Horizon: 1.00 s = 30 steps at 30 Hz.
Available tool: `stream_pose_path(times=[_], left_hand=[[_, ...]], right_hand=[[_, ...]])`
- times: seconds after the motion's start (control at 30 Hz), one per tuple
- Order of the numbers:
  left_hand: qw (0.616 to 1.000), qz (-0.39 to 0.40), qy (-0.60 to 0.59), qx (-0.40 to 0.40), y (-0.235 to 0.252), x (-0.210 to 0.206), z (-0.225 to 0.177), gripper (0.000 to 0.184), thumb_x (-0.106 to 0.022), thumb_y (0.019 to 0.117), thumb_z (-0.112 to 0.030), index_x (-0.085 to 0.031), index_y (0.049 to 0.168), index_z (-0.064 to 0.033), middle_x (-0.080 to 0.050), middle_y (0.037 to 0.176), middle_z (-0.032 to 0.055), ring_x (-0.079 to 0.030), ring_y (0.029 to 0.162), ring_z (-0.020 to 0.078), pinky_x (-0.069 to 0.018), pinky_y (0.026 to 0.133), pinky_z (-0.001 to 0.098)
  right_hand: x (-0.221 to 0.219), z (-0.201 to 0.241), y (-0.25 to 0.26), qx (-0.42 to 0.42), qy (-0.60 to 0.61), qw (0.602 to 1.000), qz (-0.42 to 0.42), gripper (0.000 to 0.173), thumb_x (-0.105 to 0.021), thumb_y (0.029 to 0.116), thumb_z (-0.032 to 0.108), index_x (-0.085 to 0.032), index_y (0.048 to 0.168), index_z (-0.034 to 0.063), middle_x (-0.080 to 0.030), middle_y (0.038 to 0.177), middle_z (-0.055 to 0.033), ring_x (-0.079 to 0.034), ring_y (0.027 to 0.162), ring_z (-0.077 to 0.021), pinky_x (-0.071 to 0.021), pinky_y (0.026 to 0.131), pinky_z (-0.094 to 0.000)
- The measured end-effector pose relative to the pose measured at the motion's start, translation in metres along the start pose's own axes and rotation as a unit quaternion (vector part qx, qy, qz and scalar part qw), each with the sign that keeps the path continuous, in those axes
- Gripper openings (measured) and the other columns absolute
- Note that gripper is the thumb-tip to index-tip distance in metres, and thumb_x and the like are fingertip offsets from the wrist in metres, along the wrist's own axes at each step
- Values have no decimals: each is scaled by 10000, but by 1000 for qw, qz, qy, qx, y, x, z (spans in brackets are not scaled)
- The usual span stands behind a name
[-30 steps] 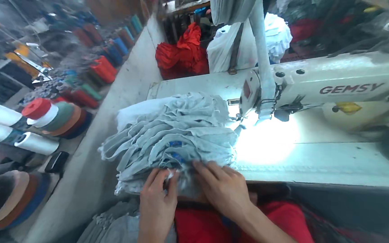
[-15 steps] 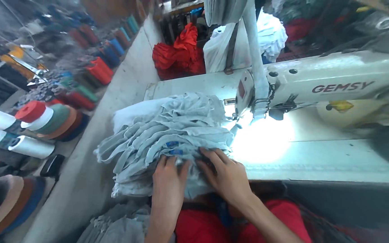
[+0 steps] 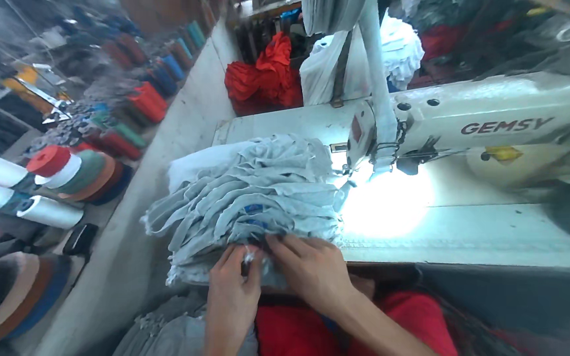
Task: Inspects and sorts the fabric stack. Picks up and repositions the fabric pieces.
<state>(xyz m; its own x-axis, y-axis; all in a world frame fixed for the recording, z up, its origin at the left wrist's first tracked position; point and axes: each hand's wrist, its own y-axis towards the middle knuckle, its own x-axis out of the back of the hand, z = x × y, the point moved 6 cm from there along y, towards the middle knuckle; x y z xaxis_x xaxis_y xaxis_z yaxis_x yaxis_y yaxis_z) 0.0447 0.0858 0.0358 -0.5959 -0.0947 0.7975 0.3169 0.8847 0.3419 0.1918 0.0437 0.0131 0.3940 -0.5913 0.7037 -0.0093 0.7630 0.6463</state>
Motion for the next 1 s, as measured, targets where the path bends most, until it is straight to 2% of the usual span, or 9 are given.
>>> stream_pose_path(times=[0.1, 0.17, 0.27, 0.33, 0.43, 0.63, 0.77, 0.87, 1.0], left_hand=[[1000, 0, -16, 9, 1, -1, 0, 171, -647, 941, -260, -747, 943, -121, -694, 910, -9, -658, 700, 14, -578, 620, 185], [1000, 0, -19, 23, 1, -2, 2, 188, -670, 944, -291, -758, 971, -127, -708, 938, -8, -671, 712, 22, -589, 628, 197], [999, 15, 1, 35, 1, -11, -1, 339, -776, 876, -393, -761, 1018, -85, -711, 999, 66, -688, 784, 122, -602, 705, 301], [1000, 12, 20, 17, 1, -20, -2, 304, -794, 870, -325, -762, 1009, -56, -715, 1000, 110, -706, 819, 191, -612, 741, 364], [999, -3, 45, -8, -3, -18, 1, 160, -689, 936, -211, -761, 974, -74, -716, 968, 77, -705, 808, 158, -611, 728, 329], [1000, -9, -5, -8, -23, 0, 4, 186, -639, 945, -236, -748, 942, -84, -715, 926, 41, -677, 765, 56, -579, 686, 206], [1000, -15, -25, 6, -29, -4, 3, 162, -638, 947, -218, -741, 940, -93, -699, 933, 20, -660, 778, 29, -571, 693, 183], [1000, -25, -14, 10, -28, -10, 4, 158, -658, 940, -222, -748, 943, -93, -703, 937, 35, -669, 779, 49, -580, 702, 201], [999, -33, 32, 2, -25, -25, 2, 216, -759, 882, -260, -761, 976, -66, -712, 997, 101, -711, 848, 162, -612, 758, 312]], right_hand=[[-2, -2, 1, 11, 6, 1000, 8, 249, -592, 981, 210, -764, 1161, 225, -706, 869, 4, -633, 600, -173, -510, 488, -339], [4, -12, -5, -23, 17, 1000, 4, 252, -588, 1007, 298, -762, 1171, 218, -708, 872, -2, -640, 599, -172, -512, 480, -344], [14, -27, -21, -73, 39, 997, 4, 341, -586, 1011, 403, -747, 1232, 200, -709, 895, -15, -632, 591, -158, -500, 470, -336], [18, -32, -30, -83, 48, 995, 3, 345, -602, 1003, 413, -751, 1221, 192, -698, 877, -11, -617, 575, -137, -491, 459, -316], [18, -27, -34, -69, 48, 996, 11, 328, -616, 986, 401, -750, 1203, 196, -698, 878, -2, -612, 560, -134, -488, 446, -317], [19, 4, -17, -28, 27, 996, 78, 258, -595, 1010, 299, -763, 1183, 207, -760, 989, -22, -717, 696, -206, -564, 554, -382], [2, 10, -18, 24, 5, 999, 46, 232, -581, 1001, 246, -761, 1147, 235, -715, 892, 7, -640, 604, -172, -506, 477, -336], [15, 1, -17, -17, 17, 998, 64, 237, -601, 1001, 246, -771, 1160, 207, -762, 949, -19, -714, 675, -200, -559, 534, -374], [14, -19, -38, -41, 25, 999, 17, 330, -597, 1001, 398, -749, 1206, 190, -705, 875, -1, -623, 580, -147, -489, 464, -316]])
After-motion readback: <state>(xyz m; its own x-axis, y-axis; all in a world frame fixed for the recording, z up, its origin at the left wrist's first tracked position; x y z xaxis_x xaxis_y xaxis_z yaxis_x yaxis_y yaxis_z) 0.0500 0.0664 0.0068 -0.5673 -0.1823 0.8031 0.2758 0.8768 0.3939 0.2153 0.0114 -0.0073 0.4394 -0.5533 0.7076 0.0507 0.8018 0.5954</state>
